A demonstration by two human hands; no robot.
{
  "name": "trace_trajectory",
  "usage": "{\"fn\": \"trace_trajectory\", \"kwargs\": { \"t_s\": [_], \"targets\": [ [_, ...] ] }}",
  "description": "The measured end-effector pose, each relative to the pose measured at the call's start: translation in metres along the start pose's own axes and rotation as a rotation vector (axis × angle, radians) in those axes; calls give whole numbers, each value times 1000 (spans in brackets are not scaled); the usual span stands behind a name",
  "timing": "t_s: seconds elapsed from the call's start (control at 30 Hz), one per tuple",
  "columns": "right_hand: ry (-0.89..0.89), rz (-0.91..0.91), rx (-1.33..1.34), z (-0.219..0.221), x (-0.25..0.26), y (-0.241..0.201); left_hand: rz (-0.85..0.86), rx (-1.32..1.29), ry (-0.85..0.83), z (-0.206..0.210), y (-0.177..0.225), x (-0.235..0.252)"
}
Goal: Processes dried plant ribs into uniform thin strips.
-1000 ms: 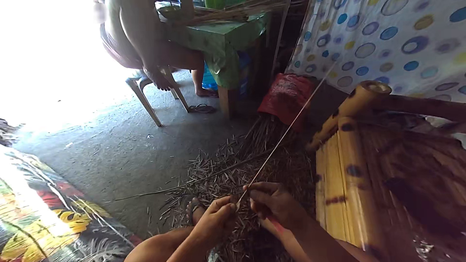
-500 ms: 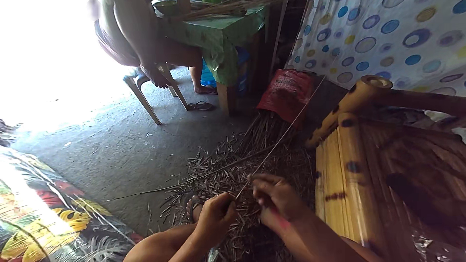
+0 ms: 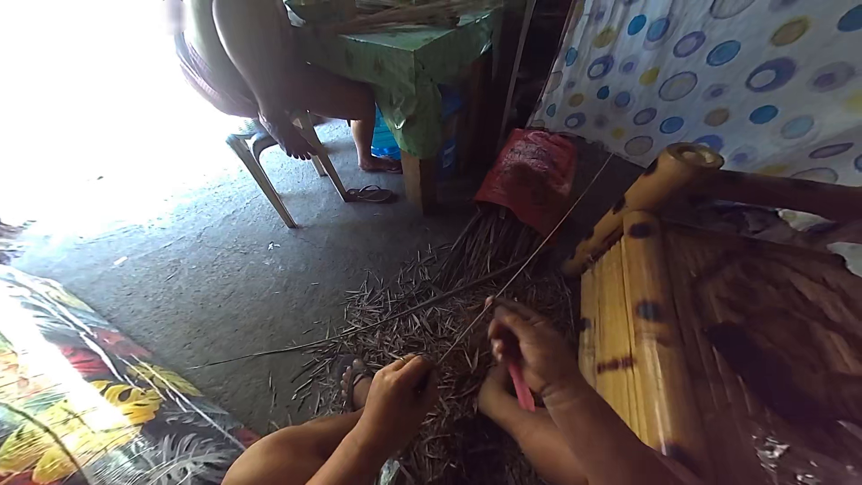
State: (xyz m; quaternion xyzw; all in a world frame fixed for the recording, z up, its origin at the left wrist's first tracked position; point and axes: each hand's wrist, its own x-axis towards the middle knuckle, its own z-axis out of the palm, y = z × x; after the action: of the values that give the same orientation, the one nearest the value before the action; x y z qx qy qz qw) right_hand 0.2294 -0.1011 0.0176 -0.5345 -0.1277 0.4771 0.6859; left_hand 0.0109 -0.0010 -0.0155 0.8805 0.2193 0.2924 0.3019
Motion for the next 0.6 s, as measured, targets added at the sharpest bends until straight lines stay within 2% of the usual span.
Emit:
{"fn": "trace_trajectory", "kwargs": {
  "t_s": [0.07,0.13,0.23,0.3,0.33,0.43,0.5,0.6],
  "targets": [
    [-155,73,-64,13,-16,13,-22,-11,3,0,0,0],
    [-216,86,-56,22,-21,18,-51,-31,-4,-4,1,1],
    [-76,-47,3,3,-2,-3,-88,-127,-43,-8,0,1],
    [13,-115,51,-14,13,-16,-157,-372,-136,-11,1,4],
    [-1,-136,43,-16,13,-17,-229,-522,-193,-13,2,5],
    [-224,-89,-97,3,-10,2,-478,-964,-297,-16,7,9],
    [-364,-48,-166,19,-21,21,-603,-1158,-317,-18,10,9],
    [-375,-108,-119,19,-15,24,-711,-1336,-339,-18,10,8]
  ]
}}
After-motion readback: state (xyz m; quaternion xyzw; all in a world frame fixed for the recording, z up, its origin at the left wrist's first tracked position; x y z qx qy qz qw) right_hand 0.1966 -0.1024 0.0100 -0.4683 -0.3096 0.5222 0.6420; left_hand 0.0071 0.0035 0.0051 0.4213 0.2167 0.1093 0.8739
